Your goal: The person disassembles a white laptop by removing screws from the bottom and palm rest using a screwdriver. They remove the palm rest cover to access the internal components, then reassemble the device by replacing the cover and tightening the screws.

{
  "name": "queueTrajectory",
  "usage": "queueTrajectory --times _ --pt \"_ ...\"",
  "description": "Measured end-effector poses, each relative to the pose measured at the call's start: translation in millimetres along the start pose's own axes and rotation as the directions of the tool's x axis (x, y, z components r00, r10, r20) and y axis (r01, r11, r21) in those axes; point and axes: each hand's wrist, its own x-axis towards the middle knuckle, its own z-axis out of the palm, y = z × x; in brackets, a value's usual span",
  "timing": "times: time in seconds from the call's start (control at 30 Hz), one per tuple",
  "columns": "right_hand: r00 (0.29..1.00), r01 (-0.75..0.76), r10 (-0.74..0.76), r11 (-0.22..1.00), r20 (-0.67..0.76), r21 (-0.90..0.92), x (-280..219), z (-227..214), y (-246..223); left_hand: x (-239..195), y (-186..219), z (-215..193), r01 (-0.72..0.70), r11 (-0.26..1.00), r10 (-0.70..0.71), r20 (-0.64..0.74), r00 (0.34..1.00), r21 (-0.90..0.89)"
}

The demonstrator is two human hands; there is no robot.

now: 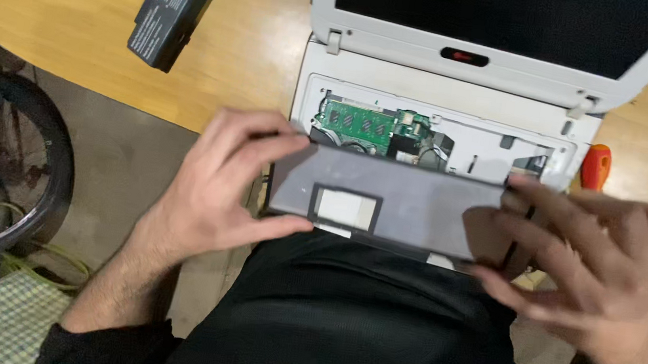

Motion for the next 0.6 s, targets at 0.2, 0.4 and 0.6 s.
queueTrajectory --times 0.2,0.4,0.6 --pt "0.996 -0.083 0.08 0.992 -0.037 -0.097 11 2 28 52 -12 -6 -0.053 0.999 0.053 -0.074 0.996 -0.005" --pt "0.998 0.033 -0.036 0.998 -0.051 -0.057 10 7 44 64 -14 -4 0.043 0.995 -0.037 0.064 0.997 -0.088" --pt "0.997 -0.074 0.072 0.993 -0.021 -0.09 4 8 29 65 -16 -3 0.043 0.998 -0.04 0.079 0.996 -0.042"
